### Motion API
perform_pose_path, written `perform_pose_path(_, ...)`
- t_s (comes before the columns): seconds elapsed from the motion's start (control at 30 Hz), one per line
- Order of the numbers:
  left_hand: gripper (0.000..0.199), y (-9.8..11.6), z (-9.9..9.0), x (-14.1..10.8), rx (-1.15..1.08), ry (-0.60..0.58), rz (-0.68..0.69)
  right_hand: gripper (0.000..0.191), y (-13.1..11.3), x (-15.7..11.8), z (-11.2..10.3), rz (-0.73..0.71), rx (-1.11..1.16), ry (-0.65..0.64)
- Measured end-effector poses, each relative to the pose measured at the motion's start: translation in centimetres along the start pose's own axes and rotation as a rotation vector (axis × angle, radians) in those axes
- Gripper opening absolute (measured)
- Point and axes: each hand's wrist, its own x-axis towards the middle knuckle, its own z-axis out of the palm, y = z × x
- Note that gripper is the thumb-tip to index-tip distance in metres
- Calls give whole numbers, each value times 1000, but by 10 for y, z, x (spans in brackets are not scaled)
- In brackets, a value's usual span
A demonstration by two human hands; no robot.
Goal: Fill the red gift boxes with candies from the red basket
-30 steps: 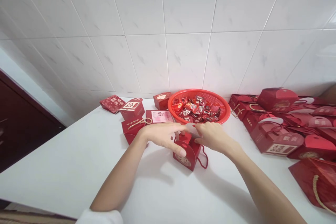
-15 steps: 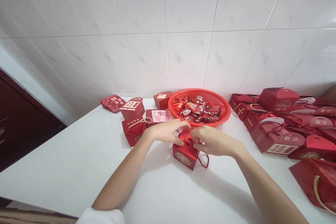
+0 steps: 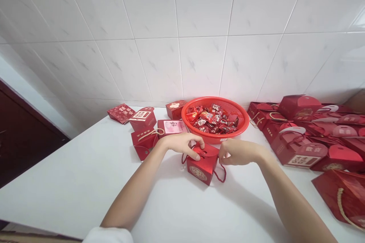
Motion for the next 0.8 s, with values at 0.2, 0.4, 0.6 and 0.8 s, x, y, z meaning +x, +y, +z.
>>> perform_pose_path(0.2, 46, -4, -3, -4, 12, 27, -38, 22, 10, 17, 8, -74, 130, -84)
perform_pose_path(0.4, 45, 2, -2, -11, 134, 114, -48, 14, 17, 20, 4, -187, 506, 11)
perform_pose_path(0.6, 54, 25, 5, -26, 176, 184, -1, 20, 8, 13, -6, -210, 1027, 203)
perform_pose_path(0.8, 39, 47, 11, -43, -298, 361, 354, 21, -16, -6, -16, -290, 1275, 440)
